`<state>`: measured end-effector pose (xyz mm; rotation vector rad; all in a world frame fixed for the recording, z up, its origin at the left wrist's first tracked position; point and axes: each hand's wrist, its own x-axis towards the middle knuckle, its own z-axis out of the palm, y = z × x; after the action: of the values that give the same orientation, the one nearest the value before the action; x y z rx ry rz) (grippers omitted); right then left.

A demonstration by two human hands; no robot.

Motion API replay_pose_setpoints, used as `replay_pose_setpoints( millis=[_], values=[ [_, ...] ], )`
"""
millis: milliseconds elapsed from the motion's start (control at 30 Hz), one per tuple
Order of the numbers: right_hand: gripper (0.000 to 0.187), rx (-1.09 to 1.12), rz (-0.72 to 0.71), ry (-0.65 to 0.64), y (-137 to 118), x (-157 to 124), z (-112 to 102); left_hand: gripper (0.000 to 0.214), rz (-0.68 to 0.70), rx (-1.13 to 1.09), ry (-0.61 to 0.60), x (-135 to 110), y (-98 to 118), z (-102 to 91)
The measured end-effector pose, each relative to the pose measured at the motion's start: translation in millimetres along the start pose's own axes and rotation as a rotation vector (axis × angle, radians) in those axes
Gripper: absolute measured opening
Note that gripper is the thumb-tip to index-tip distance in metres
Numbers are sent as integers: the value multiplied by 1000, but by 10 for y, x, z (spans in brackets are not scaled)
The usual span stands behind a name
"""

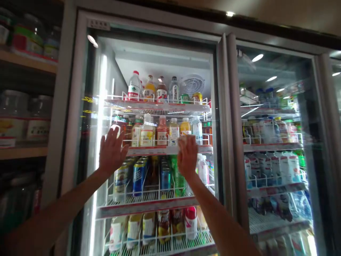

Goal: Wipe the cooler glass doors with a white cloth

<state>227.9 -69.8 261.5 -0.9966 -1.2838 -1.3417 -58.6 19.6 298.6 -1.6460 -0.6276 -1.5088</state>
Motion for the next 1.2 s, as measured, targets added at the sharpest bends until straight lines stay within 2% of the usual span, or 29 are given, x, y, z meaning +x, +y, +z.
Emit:
replay_pose_setpoints(
  millis=[67,100,167,200,300,367,433,533,600,667,767,833,900,967,1033,1100,1200],
  values=[
    [48,28,-170,-124,-339,-102,45,56,1,4,13,-14,-6,-1],
    [46,39,-241,-173,-413,-128,42,56,8,9,18,-30,-12,-3],
    [44,27,-273,-194,-342,-104,-1,56,29,23,16,-82,-24,-12],
    [43,5,-217,-148,-226,-51,-26,56,38,32,14,-113,-28,-17],
    [45,-52,68,80,96,184,-39,56,44,47,8,-189,-18,-21],
    [47,-49,153,139,40,275,20,57,36,51,9,-207,1,-16],
    [49,-16,65,52,-266,239,95,57,31,55,14,-204,9,-15],
    [50,52,-270,-197,-793,73,174,58,52,63,-14,-214,-51,-52],
    [50,68,-379,-266,-900,32,188,58,100,76,-60,-261,-151,-110],
    [49,40,-268,-193,-762,108,183,57,118,104,-88,-339,-269,-180],
    [48,-14,47,23,-442,336,196,55,52,141,-86,-464,-388,-260],
    [47,-26,139,96,-418,413,230,54,15,140,-81,-512,-405,-280],
    [46,-9,72,44,-595,349,261,54,1,126,-80,-525,-394,-282],
    [47,30,-113,-91,-845,179,272,54,-4,105,-74,-520,-381,-276],
    [50,67,-290,-209,-972,-6,249,54,-5,85,-70,-513,-381,-269],
    [50,63,-301,-213,-839,-134,178,54,-6,72,-64,-510,-390,-263],
    [46,-11,-41,-52,-229,-174,-29,56,-7,70,-61,-511,-400,-260]
  ],
)
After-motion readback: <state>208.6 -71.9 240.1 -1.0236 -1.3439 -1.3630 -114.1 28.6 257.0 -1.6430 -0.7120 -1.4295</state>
